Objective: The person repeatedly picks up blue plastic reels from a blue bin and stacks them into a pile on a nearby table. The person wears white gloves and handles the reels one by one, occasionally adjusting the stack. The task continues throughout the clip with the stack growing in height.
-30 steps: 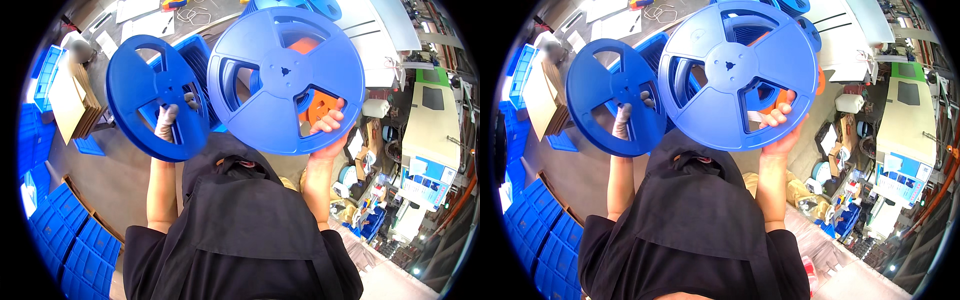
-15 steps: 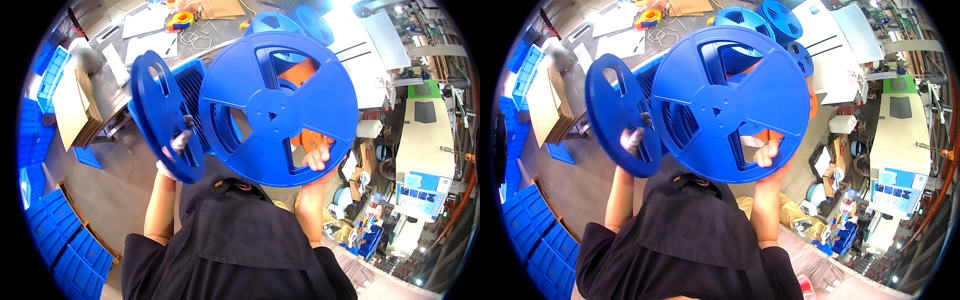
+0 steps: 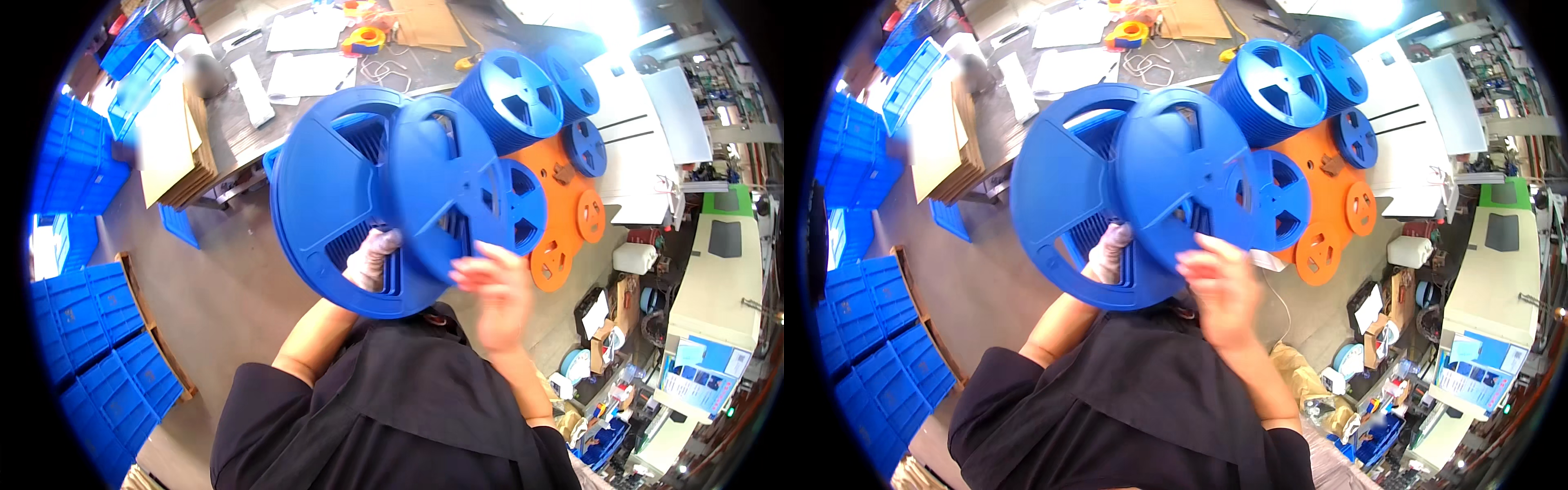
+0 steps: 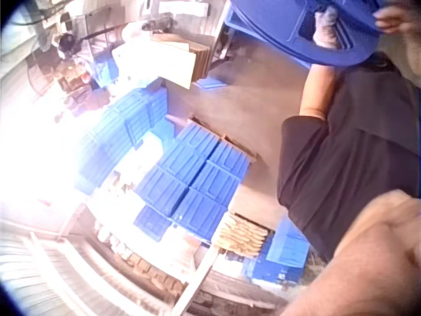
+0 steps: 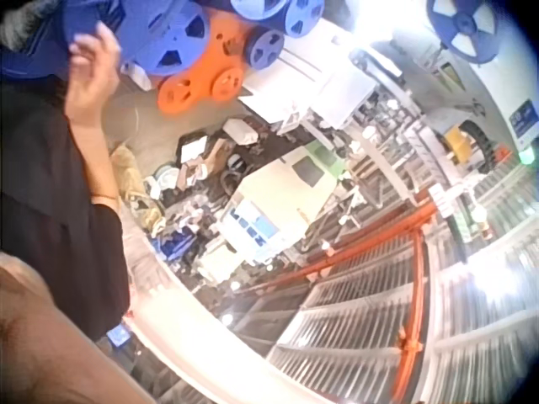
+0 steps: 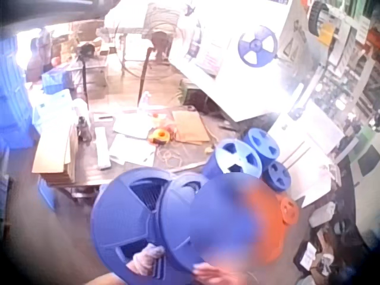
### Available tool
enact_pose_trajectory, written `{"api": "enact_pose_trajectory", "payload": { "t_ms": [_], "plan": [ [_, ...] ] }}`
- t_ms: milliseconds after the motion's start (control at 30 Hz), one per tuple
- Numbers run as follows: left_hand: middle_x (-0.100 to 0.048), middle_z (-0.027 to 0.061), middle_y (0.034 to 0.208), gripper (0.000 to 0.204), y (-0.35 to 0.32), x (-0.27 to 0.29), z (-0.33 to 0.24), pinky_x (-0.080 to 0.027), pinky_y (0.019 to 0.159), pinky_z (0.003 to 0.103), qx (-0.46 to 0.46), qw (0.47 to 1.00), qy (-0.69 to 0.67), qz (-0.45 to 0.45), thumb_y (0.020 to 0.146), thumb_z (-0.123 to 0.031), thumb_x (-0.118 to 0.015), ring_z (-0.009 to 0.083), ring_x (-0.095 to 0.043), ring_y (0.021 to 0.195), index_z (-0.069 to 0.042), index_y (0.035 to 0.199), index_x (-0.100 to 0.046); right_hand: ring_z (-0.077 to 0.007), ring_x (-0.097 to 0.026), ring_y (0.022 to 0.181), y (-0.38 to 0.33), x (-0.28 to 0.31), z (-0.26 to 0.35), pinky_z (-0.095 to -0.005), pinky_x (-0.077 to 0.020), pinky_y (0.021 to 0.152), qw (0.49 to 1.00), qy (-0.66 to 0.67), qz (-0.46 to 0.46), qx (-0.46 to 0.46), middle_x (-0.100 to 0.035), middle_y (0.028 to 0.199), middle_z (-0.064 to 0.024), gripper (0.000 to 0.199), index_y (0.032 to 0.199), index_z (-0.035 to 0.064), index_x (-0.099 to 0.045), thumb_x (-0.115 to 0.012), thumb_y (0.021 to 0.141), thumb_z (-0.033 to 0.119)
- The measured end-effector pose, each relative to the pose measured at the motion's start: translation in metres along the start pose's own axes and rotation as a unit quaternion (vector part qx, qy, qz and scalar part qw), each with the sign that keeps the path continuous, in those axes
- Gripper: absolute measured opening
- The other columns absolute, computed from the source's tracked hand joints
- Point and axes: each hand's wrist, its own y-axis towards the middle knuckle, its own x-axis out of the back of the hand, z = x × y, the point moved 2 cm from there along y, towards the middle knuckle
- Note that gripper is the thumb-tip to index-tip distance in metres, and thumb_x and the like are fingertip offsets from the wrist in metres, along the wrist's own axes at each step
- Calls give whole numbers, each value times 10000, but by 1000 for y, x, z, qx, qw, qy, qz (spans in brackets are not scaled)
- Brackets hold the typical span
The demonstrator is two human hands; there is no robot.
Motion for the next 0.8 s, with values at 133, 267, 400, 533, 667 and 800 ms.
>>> {"api": "enact_pose_trajectory", "payload": {
  "t_ms": [133, 267, 400, 533, 667, 800],
  "plan": [
    [-609, 85, 1187, 489, 15, 63, 65, -488, 953, 345, 69, 986, -136, -68, 902, -386, -646, 193, -599, 1084, -55, 1246, -540, -215, -618, 937, 29, -58, -108, -323, -502, 817, 941, -318, -4, 119, -587, 1182, -133, 485, 1353, 70, -479, -632, 915, 211],
    [-630, 92, 1086, 453, 65, 100, 90, -513, 924, 375, 167, 965, -186, -77, 904, -361, -649, 223, -623, 1015, -47, 1212, -541, -251, -554, 947, 57, -12, -178, -345, -478, 829, 972, -8, -134, -193, -561, 1158, -149, 538, 1341, 22, -463, -664, 852, 119],
    [-609, 125, 1188, 487, 78, 123, 116, -416, 1053, 423, 153, 963, -220, 23, 913, -329, -633, 269, -561, 1155, -14, 1267, -523, -357, -445, 1243, 46, 76, -205, -487, -312, 1049, 868, -420, -262, 37, -501, 1331, -173, 671, 1372, 56, -428, -726, 786, 193],
    [-616, 128, 1188, 457, 72, 129, 117, -468, 1000, 410, 199, 958, -179, -106, 910, -286, -641, 275, -600, 1105, 11, 1244, -550, -371, -157, 1455, 34, 144, -312, -527, -220, 1131, 821, -502, -45, -269, -204, 1563, -188, 912, 1509, 103, -232, -691, 808, 465],
    [-600, 139, 1204, 572, 56, 123, 102, -444, 1030, 438, 182, 963, -167, -111, 826, -295, -738, 306, -575, 1147, 9, 1264, -531, -371, -274, 1403, 40, 150, -381, -525, -297, 1089, 818, -517, 43, -249, -281, 1516, -216, 886, 1469, 61, -306, -722, 783, 435],
    [-560, 144, 1286, 688, 13, 134, 91, -361, 1101, 482, 154, 957, -183, -161, 799, -340, -742, 330, -472, 1275, 19, 1325, -482, -372, -529, 1153, 32, 129, -405, -441, -464, 922, 823, -555, 5, -123, -495, 1326, -200, 641, 1307, 24, -494, -757, 765, 242]
  ]
}}
